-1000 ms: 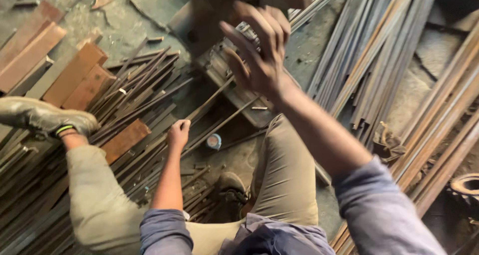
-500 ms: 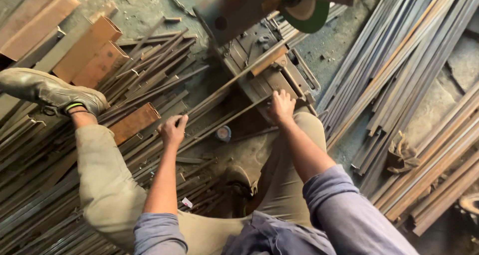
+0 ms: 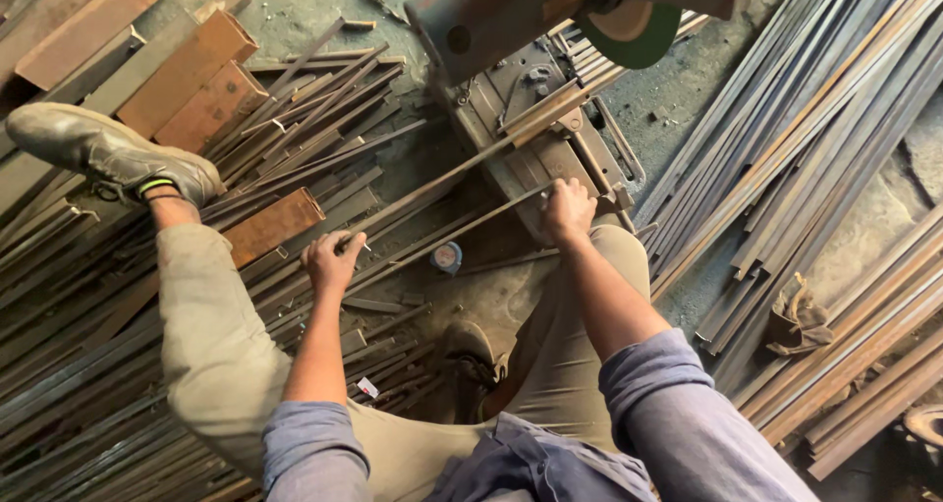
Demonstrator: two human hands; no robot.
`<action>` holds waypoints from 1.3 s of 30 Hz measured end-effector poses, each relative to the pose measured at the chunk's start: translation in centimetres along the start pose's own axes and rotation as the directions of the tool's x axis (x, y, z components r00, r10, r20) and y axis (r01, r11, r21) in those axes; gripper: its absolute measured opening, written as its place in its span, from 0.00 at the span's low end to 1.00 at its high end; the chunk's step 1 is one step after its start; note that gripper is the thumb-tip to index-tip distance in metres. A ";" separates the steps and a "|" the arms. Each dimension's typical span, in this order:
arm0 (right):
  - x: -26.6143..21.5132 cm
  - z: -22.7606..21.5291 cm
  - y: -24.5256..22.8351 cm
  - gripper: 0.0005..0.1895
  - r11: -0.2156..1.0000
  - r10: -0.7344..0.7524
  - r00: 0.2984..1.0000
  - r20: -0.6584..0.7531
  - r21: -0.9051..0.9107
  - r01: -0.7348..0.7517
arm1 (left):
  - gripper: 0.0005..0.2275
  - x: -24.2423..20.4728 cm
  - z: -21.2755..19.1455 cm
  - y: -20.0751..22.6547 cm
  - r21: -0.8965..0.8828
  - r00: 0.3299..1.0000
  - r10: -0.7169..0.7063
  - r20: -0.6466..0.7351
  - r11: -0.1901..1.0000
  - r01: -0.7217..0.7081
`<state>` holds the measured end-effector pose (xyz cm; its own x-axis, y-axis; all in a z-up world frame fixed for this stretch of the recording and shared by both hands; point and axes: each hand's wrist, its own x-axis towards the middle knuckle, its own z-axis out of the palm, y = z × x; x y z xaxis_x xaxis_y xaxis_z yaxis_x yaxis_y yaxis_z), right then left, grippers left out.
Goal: The person sits on the floor in a workshop and repeatedly measures metal rods with a tape measure, then cuts them to length using a chop saw. The cut pieces are placed into a pile on the floor.
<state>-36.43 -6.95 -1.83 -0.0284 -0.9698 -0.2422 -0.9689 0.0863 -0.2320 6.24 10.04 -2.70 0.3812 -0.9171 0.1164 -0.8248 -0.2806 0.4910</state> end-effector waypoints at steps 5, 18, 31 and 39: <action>0.0 -2.5 -0.7 0.08 0.902 0.224 0.973 0.053 0.366 -0.228 | 0.18 0.3 -1.0 2.5 0.124 0.999 -0.011 -0.037 0.992 0.016; -3.4 -1.3 -3.4 0.09 -0.265 -0.171 0.881 0.441 0.840 -0.472 | 0.23 -5.9 6.6 14.3 0.109 0.702 0.534 0.471 0.755 -0.647; -7.5 3.6 -3.5 0.09 0.305 -0.164 0.944 0.286 0.925 -0.227 | 0.29 -5.9 8.8 13.3 0.249 0.549 0.491 0.676 0.549 -0.798; -16.5 -9.6 -10.1 0.14 0.337 -0.617 0.750 0.238 0.941 -0.022 | 0.30 1.9 0.7 13.3 0.236 0.865 0.501 -0.027 0.844 -0.482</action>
<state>-28.48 5.97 13.52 0.6347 -0.7265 -0.2633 -0.0944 0.2652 -0.9596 -4.29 4.40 3.46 -0.0725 -0.9260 0.3704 -0.9782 0.1386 0.1549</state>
